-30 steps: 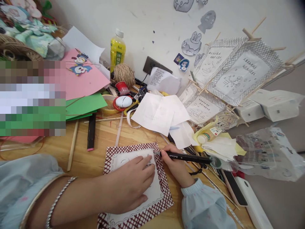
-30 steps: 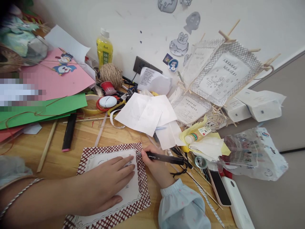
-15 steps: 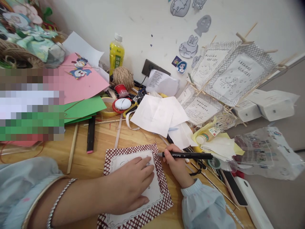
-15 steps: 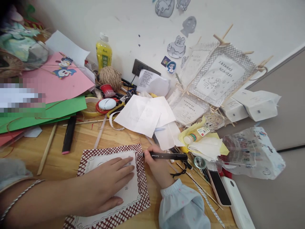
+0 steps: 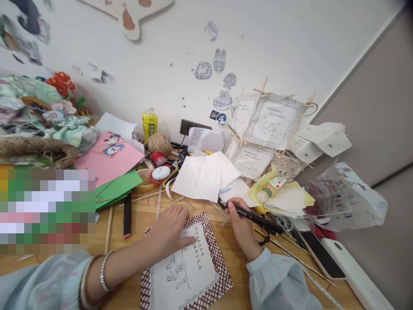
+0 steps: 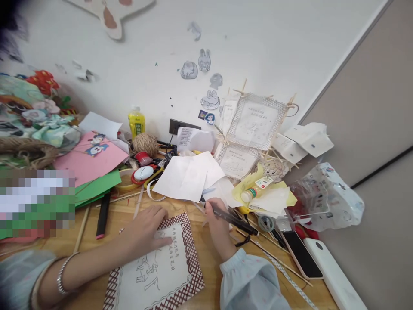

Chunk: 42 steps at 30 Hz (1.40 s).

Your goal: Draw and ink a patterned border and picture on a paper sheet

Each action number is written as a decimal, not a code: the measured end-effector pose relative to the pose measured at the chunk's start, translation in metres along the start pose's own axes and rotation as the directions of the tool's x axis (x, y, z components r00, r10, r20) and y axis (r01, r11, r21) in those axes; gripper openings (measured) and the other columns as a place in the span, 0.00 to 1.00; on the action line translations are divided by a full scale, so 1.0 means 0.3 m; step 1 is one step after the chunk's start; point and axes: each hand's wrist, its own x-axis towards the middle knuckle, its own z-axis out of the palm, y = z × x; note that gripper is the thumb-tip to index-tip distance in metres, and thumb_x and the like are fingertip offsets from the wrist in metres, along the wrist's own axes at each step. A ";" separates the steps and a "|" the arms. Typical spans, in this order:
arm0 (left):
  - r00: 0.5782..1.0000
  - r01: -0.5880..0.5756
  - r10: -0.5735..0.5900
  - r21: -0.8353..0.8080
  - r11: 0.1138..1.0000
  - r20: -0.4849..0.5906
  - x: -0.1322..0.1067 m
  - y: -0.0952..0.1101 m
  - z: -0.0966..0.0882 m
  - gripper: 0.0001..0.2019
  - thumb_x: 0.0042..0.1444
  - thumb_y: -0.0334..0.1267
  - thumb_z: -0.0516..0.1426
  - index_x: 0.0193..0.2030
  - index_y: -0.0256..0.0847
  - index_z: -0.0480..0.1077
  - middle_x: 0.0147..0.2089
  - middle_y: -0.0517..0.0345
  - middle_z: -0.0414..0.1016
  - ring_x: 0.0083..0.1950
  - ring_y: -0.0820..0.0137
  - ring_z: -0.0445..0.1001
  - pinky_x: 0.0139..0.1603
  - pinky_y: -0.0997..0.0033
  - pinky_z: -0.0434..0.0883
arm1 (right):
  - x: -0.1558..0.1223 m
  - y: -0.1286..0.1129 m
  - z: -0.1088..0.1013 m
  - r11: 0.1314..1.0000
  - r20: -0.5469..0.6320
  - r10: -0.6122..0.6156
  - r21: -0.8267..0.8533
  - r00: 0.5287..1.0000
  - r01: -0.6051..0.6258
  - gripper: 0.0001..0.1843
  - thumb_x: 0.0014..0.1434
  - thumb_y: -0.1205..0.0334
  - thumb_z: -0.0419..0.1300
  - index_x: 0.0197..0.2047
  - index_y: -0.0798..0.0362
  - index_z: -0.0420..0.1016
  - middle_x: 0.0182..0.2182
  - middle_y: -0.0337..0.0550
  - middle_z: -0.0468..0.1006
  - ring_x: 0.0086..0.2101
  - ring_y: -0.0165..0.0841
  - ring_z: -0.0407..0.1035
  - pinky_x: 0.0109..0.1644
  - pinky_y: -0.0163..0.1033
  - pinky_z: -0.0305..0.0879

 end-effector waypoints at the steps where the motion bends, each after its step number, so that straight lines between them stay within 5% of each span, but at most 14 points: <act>1: 1.000 0.007 -0.007 -0.030 1.000 -0.001 -0.001 0.000 -0.001 0.19 0.47 0.43 0.64 0.41 0.38 0.65 0.44 0.48 0.70 0.46 0.56 0.69 0.45 0.57 0.68 | 0.000 -0.008 -0.003 1.000 0.001 -0.003 0.008 1.000 0.003 0.08 0.61 0.57 0.55 0.35 0.51 0.69 0.29 0.38 0.72 0.32 0.33 0.66 0.37 0.38 0.63; 5: 0.997 -0.077 0.075 -0.085 0.993 -0.034 -0.006 0.006 -0.010 0.24 0.46 0.38 0.65 0.50 0.38 0.64 0.51 0.47 0.67 0.52 0.56 0.66 0.51 0.55 0.66 | -0.010 -0.035 -0.004 0.996 0.084 -0.005 0.087 0.996 -0.003 0.07 0.57 0.59 0.58 0.39 0.51 0.71 0.36 0.41 0.75 0.38 0.35 0.69 0.43 0.39 0.65; 10: 0.965 -0.263 0.263 -0.068 0.962 -0.003 -0.017 0.020 -0.020 0.08 0.55 0.38 0.59 0.41 0.40 0.70 0.50 0.49 0.70 0.53 0.56 0.65 0.54 0.54 0.64 | -0.026 -0.025 0.030 0.991 0.253 0.092 0.070 0.963 -0.113 0.11 0.58 0.59 0.56 0.25 0.51 0.65 0.21 0.34 0.67 0.24 0.30 0.63 0.30 0.35 0.61; 15: 0.937 -0.343 0.346 -0.058 0.937 0.041 -0.040 0.030 -0.018 0.13 0.58 0.38 0.55 0.48 0.38 0.69 0.55 0.49 0.69 0.57 0.56 0.64 0.57 0.53 0.61 | -0.026 -0.021 0.060 0.998 0.337 0.067 -0.014 0.939 -0.066 0.13 0.55 0.63 0.53 0.20 0.50 0.58 0.18 0.33 0.62 0.22 0.30 0.59 0.29 0.36 0.58; 26: 0.925 -0.373 0.373 -0.007 0.928 0.073 -0.047 0.031 -0.007 0.15 0.59 0.40 0.54 0.51 0.38 0.68 0.56 0.51 0.70 0.57 0.55 0.63 0.55 0.54 0.61 | -0.035 -0.018 0.043 0.986 0.414 0.001 -0.153 0.910 0.069 0.13 0.58 0.64 0.52 0.21 0.50 0.59 0.20 0.34 0.62 0.24 0.30 0.58 0.30 0.36 0.56; 35: 0.922 -0.365 0.362 0.001 0.931 0.137 -0.043 0.045 -0.027 0.14 0.59 0.40 0.54 0.51 0.39 0.68 0.54 0.49 0.71 0.56 0.55 0.63 0.55 0.55 0.61 | -0.030 -0.028 0.046 0.986 0.401 0.026 -0.159 0.916 0.042 0.15 0.56 0.63 0.54 0.19 0.49 0.59 0.18 0.34 0.61 0.23 0.31 0.57 0.28 0.37 0.55; 42: 0.919 -0.393 0.393 -0.010 0.919 0.041 -0.045 0.038 -0.010 0.12 0.59 0.40 0.54 0.49 0.41 0.68 0.52 0.50 0.71 0.56 0.56 0.64 0.56 0.56 0.60 | -0.029 -0.041 0.042 0.987 0.388 0.029 -0.159 0.921 0.036 0.14 0.54 0.64 0.54 0.18 0.50 0.61 0.17 0.34 0.62 0.22 0.30 0.58 0.28 0.37 0.56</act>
